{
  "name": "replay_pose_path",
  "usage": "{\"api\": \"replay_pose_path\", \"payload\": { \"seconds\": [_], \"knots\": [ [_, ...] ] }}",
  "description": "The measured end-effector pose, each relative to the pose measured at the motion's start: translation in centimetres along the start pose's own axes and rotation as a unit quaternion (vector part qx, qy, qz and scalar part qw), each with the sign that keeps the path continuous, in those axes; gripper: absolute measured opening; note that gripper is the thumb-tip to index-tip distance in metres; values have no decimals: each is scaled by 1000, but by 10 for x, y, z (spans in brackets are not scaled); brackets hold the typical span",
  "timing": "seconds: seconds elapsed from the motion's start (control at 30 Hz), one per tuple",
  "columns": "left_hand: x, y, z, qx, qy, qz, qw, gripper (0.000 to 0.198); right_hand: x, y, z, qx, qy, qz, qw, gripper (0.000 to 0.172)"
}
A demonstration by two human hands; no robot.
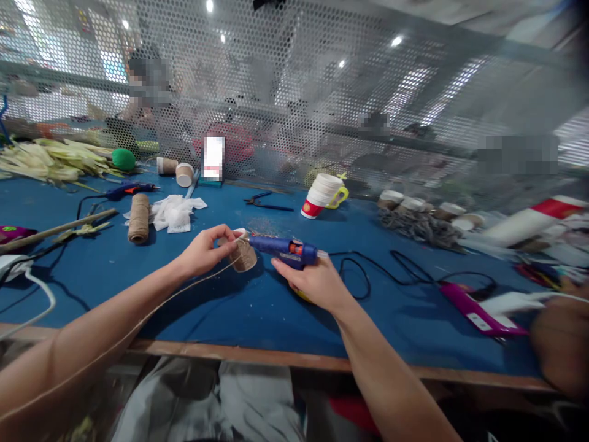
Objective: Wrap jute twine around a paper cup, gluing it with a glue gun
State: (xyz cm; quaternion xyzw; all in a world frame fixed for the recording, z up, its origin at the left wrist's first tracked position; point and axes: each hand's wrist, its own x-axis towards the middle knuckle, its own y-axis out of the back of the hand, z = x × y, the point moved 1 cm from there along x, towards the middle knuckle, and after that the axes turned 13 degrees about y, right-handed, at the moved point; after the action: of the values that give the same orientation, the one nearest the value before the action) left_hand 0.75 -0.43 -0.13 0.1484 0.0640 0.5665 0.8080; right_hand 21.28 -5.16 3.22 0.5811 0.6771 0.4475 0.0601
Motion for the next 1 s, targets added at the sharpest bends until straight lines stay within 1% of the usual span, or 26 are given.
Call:
{"api": "replay_pose_path", "payload": {
  "seconds": [0.07, 0.2, 0.37, 0.53, 0.67, 0.77, 0.87, 1.0],
  "knots": [
    [-1, 0, 1, -10, -4, -7, 1000, 16, 1, 0, 1, -4, 6, -1, 1000, 25],
    [-1, 0, 1, -21, -8, -17, 1000, 16, 1, 1, 2, -26, 8, 16, 1000, 19],
    [-1, 0, 1, -28, -11, -21, 999, 15, -1, 0, 0, -8, 14, 5, 1000, 25],
    [-1, 0, 2, -26, -11, -23, 999, 17, 1, 1, 3, -42, 23, 23, 999, 18],
    [-1, 0, 2, -36, -11, -27, 999, 17, 1, 1, 2, -29, 27, 12, 999, 21],
    [-1, 0, 2, -37, -12, -28, 999, 18, 1, 1, 1, -20, 9, 2, 1000, 23],
    [-2, 0, 3, -34, -14, -30, 999, 18, 2, 3, 3, -38, -19, -5, 999, 23],
    [-3, 1, 4, -29, -9, -35, 999, 19, 4, 6, 3, -53, -21, -4, 998, 25]
  ]
}}
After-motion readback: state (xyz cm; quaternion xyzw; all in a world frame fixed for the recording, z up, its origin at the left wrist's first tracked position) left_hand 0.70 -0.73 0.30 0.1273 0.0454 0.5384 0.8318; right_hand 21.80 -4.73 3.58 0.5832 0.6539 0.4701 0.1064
